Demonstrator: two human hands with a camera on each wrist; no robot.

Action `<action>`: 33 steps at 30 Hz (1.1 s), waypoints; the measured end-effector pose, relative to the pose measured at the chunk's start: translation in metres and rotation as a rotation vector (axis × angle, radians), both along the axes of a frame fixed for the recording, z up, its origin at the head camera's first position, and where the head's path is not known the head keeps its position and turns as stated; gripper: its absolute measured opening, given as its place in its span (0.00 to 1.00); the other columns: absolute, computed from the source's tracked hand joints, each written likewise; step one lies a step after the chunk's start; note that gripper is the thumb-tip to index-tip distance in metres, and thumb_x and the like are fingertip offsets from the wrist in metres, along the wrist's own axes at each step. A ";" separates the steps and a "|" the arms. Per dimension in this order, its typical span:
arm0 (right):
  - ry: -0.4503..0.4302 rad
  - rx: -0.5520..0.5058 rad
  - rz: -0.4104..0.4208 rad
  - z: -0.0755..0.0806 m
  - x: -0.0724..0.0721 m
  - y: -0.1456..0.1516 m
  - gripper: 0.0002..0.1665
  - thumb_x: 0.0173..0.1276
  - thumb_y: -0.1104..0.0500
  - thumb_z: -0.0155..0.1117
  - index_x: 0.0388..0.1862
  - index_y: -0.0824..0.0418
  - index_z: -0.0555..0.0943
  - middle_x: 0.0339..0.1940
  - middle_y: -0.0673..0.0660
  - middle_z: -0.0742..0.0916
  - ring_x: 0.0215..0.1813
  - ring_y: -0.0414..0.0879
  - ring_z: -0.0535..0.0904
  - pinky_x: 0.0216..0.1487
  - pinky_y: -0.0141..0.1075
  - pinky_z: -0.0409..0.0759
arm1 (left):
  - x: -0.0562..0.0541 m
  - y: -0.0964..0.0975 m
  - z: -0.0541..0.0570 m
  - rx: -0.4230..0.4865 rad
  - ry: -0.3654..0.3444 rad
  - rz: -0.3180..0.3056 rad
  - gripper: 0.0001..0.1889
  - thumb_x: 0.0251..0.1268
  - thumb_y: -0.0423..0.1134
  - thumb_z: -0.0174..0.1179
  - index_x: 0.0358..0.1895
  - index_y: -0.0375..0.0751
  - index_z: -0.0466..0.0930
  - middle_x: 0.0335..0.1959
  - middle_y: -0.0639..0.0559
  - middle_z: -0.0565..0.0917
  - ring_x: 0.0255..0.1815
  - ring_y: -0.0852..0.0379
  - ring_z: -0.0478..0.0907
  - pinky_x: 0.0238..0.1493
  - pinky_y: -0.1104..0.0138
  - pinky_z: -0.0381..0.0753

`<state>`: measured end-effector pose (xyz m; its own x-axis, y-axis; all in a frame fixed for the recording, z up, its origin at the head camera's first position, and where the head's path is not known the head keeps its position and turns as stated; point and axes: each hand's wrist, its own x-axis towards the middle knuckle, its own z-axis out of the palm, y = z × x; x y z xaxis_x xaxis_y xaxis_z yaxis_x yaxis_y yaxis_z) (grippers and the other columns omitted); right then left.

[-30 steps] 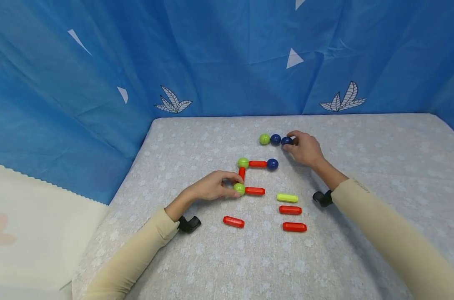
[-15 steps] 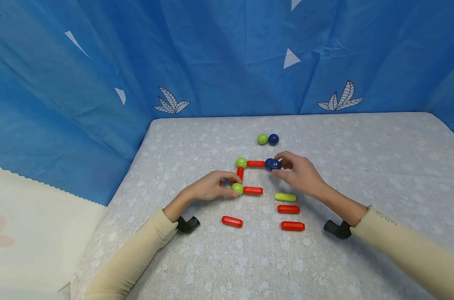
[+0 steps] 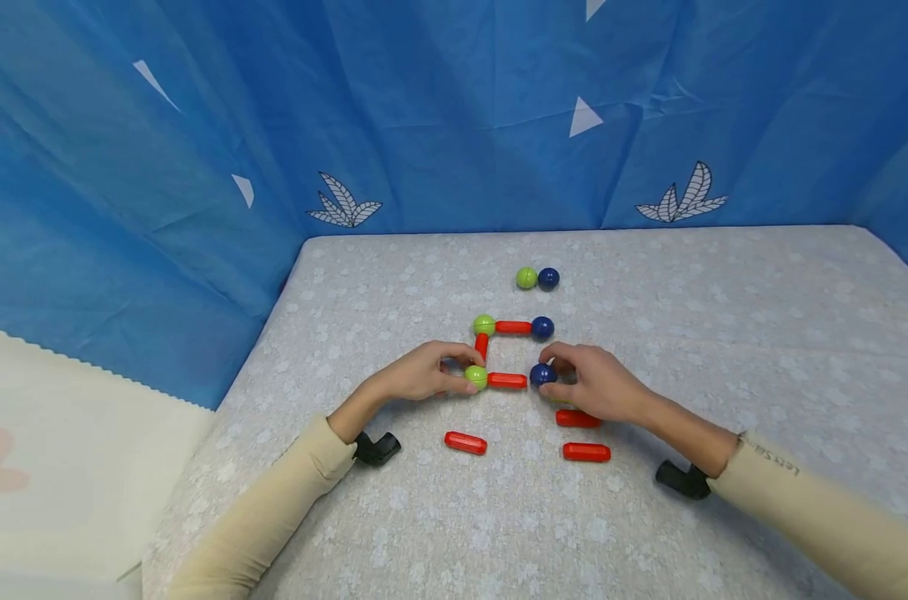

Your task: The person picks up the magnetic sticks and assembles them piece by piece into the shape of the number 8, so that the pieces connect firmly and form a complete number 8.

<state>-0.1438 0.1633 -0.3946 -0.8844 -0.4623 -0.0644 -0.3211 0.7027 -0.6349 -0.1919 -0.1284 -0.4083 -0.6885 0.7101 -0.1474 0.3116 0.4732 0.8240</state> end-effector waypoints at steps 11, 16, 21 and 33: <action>-0.001 -0.012 0.026 -0.004 0.002 -0.002 0.19 0.64 0.57 0.72 0.52 0.60 0.79 0.38 0.49 0.85 0.37 0.44 0.78 0.42 0.41 0.76 | 0.001 0.001 0.001 0.006 -0.014 0.004 0.16 0.64 0.41 0.68 0.54 0.47 0.81 0.45 0.52 0.80 0.25 0.56 0.74 0.27 0.63 0.78; -0.001 -0.009 0.023 -0.004 0.003 -0.003 0.20 0.64 0.57 0.72 0.52 0.60 0.79 0.37 0.49 0.85 0.38 0.44 0.77 0.42 0.41 0.76 | 0.001 0.001 0.000 0.004 -0.020 0.009 0.16 0.64 0.41 0.68 0.54 0.47 0.81 0.45 0.52 0.80 0.26 0.55 0.74 0.28 0.63 0.78; 0.003 -0.006 0.022 -0.003 0.004 -0.003 0.20 0.64 0.57 0.72 0.53 0.60 0.79 0.38 0.50 0.85 0.39 0.44 0.78 0.43 0.42 0.77 | 0.001 0.001 0.000 0.006 -0.020 0.009 0.16 0.64 0.41 0.68 0.54 0.47 0.81 0.45 0.52 0.80 0.26 0.55 0.75 0.28 0.63 0.79; 0.008 0.042 0.019 -0.001 0.007 0.012 0.22 0.63 0.57 0.73 0.55 0.62 0.80 0.42 0.52 0.87 0.44 0.47 0.81 0.49 0.48 0.78 | 0.001 0.000 0.001 0.005 -0.020 0.006 0.17 0.64 0.41 0.68 0.55 0.47 0.81 0.46 0.52 0.80 0.27 0.55 0.75 0.28 0.63 0.78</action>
